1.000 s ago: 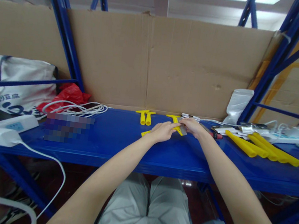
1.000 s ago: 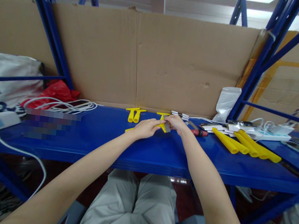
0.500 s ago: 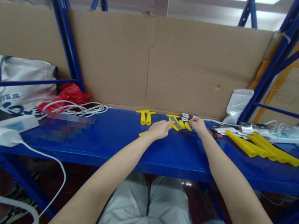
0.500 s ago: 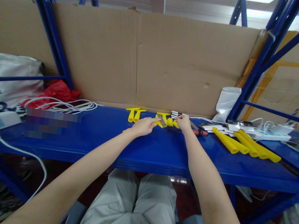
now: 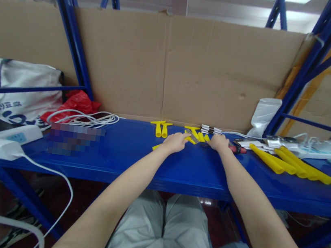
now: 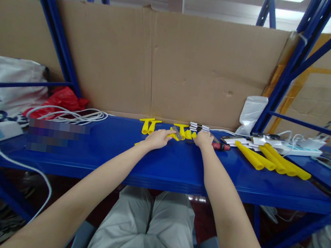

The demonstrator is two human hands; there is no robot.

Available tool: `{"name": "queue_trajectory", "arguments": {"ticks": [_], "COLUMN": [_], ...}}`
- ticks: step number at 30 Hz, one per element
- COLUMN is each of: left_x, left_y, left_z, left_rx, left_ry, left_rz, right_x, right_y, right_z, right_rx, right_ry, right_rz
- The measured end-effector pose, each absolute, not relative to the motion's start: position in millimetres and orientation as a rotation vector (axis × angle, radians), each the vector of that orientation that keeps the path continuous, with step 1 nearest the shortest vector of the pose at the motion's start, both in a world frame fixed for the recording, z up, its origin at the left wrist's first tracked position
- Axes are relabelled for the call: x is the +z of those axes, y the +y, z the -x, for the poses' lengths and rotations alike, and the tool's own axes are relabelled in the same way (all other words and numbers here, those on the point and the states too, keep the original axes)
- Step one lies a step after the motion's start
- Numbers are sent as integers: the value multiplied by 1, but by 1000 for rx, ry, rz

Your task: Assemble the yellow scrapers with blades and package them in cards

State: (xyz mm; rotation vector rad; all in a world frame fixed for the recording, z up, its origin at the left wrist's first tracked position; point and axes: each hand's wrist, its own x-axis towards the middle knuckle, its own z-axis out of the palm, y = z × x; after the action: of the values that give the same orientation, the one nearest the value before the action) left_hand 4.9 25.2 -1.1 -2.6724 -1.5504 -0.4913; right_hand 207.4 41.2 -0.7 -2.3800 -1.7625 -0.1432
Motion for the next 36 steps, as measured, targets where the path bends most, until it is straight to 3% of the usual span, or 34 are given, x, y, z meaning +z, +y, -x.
{"name": "queue_trajectory", "arguments": {"ticks": [8,22,36], "left_x": [-1,-2,1], "left_y": [23,22,17], "left_z": [-5,-5,-7], "left_rx": [-531,-518,-528], "left_ry": [-1543,-1541,-1576], "left_rz": [2663,2638,2639], "right_x": [-5,12,29], "right_y": [46,32,17], "right_z": [-207,-212,-178], "right_rx": [-247,-219,1068], "right_ry": [-1872,-1395,-999], "right_rz": [2272,1863,1243]}}
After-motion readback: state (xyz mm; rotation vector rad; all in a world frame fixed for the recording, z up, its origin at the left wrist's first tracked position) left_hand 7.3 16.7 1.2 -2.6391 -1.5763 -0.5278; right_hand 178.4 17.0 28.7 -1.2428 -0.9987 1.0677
